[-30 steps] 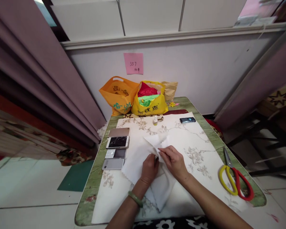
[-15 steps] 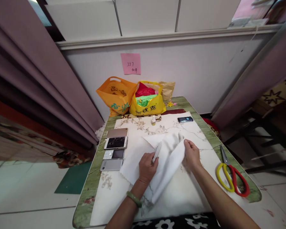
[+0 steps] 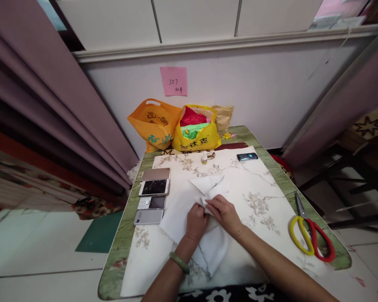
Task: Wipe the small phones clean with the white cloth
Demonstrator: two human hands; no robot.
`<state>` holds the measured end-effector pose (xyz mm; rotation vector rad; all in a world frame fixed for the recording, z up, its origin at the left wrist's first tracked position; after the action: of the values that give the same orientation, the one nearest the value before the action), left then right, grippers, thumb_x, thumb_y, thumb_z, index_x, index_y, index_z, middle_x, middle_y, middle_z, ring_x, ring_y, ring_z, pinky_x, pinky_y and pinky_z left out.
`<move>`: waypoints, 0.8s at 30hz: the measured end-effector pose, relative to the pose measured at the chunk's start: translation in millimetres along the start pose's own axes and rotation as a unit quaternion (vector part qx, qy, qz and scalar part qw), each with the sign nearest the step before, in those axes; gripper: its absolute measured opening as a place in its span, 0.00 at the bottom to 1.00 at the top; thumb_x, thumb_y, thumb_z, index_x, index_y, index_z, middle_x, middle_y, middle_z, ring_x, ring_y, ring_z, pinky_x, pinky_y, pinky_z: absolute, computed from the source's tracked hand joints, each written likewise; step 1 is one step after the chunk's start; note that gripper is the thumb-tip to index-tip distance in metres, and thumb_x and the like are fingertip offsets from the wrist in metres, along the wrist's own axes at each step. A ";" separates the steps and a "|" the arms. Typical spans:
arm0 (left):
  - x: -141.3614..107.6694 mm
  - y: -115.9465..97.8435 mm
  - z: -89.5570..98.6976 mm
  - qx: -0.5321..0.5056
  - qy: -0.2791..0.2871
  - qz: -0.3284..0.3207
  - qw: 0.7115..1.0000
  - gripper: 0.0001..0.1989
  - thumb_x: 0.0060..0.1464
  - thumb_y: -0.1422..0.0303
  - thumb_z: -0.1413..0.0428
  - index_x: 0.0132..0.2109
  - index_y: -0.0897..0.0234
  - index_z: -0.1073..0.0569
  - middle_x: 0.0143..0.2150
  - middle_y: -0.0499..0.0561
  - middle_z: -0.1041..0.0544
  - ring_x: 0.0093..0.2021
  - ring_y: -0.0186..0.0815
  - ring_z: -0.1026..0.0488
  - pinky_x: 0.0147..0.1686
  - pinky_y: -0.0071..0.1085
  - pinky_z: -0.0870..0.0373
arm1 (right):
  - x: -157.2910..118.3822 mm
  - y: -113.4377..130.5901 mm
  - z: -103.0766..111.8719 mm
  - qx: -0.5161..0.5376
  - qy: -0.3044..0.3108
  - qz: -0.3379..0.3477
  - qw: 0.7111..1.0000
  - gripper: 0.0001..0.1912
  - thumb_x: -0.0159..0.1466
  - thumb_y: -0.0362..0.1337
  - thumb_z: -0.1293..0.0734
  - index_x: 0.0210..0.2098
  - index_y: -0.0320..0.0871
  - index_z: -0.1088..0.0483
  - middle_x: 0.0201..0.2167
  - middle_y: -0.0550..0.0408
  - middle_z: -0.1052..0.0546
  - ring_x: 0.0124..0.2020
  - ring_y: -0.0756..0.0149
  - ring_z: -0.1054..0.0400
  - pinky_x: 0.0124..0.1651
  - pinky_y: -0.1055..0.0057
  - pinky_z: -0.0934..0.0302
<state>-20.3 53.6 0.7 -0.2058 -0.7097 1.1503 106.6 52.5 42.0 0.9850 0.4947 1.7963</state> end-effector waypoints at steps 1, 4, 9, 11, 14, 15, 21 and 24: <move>1.3 -2.0 1.5 -0.016 0.004 0.000 1.000 0.07 0.55 0.73 0.47 0.39 0.63 0.26 0.33 0.53 0.26 0.35 0.39 0.27 0.35 0.34 0.28 | 2.4 -6.2 3.1 -0.012 -0.016 -0.011 1.000 0.13 0.68 0.41 0.40 0.46 0.47 0.26 0.32 0.53 0.28 0.34 0.67 0.30 0.39 0.72 0.35; 5.7 -8.8 6.4 -0.059 0.019 -0.003 0.998 0.10 0.59 0.69 0.49 0.47 0.61 0.28 0.38 0.52 0.26 0.40 0.37 0.27 0.41 0.33 0.29 | 13.6 -29.3 18.8 -0.046 -0.061 -0.051 0.996 0.14 0.68 0.42 0.40 0.42 0.45 0.25 0.31 0.53 0.28 0.34 0.65 0.31 0.40 0.70 0.36; 6.7 -13.2 9.1 -0.046 0.017 -0.013 0.999 0.12 0.60 0.63 0.48 0.48 0.61 0.28 0.37 0.52 0.27 0.38 0.36 0.28 0.40 0.31 0.30 | 22.8 -62.7 42.6 -0.093 -0.088 -0.142 0.981 0.16 0.66 0.44 0.40 0.36 0.43 0.23 0.31 0.51 0.26 0.33 0.63 0.31 0.40 0.68 0.38; 5.6 -15.0 9.3 -0.021 0.012 -0.025 0.999 0.14 0.59 0.61 0.47 0.49 0.62 0.27 0.37 0.52 0.26 0.38 0.37 0.28 0.39 0.31 0.30 | 19.0 -70.5 47.8 -0.090 -0.088 -0.172 0.977 0.17 0.65 0.46 0.40 0.35 0.43 0.23 0.30 0.51 0.25 0.32 0.63 0.31 0.39 0.68 0.39; 4.0 -19.5 10.7 0.037 -0.002 -0.052 0.998 0.19 0.59 0.60 0.47 0.55 0.62 0.30 0.35 0.52 0.26 0.36 0.37 0.28 0.37 0.31 0.30 | 9.7 -77.9 55.8 -0.064 -0.103 -0.197 0.973 0.19 0.63 0.49 0.39 0.35 0.43 0.22 0.31 0.50 0.24 0.32 0.63 0.31 0.39 0.68 0.39; 3.3 -20.9 11.5 0.050 -0.008 -0.062 0.997 0.21 0.59 0.60 0.47 0.58 0.61 0.32 0.34 0.52 0.25 0.35 0.37 0.28 0.37 0.31 0.30 | 6.2 -81.2 59.6 -0.047 -0.118 -0.212 0.969 0.20 0.62 0.50 0.39 0.35 0.43 0.22 0.32 0.50 0.23 0.32 0.62 0.31 0.38 0.68 0.39; 0.2 -20.3 15.4 0.016 -0.039 -0.071 0.997 0.26 0.61 0.63 0.49 0.66 0.55 0.43 0.46 0.52 0.25 0.44 0.34 0.26 0.42 0.27 0.29 | -10.8 -108.4 73.3 0.143 -0.192 -0.344 0.908 0.24 0.57 0.55 0.35 0.33 0.38 0.25 0.25 0.55 0.25 0.27 0.65 0.35 0.30 0.72 0.42; 0.8 -20.3 14.0 0.016 -0.027 -0.069 0.997 0.23 0.61 0.63 0.50 0.63 0.55 0.38 0.49 0.55 0.28 0.47 0.37 0.28 0.45 0.31 0.28 | -13.2 -110.0 75.2 0.180 -0.227 -0.358 0.888 0.23 0.57 0.54 0.35 0.33 0.38 0.26 0.23 0.57 0.27 0.26 0.67 0.37 0.28 0.74 0.43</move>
<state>-13.2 43.0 21.9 -0.0975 -0.7411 1.0380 231.7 80.2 3.4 1.2242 0.7809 0.7916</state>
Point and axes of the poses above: each hand's wrist, its own x-axis towards the middle knuckle, its own z-axis out of the back of the hand, y = z × x, the point moved 6 cm from there along x, towards the middle knuckle
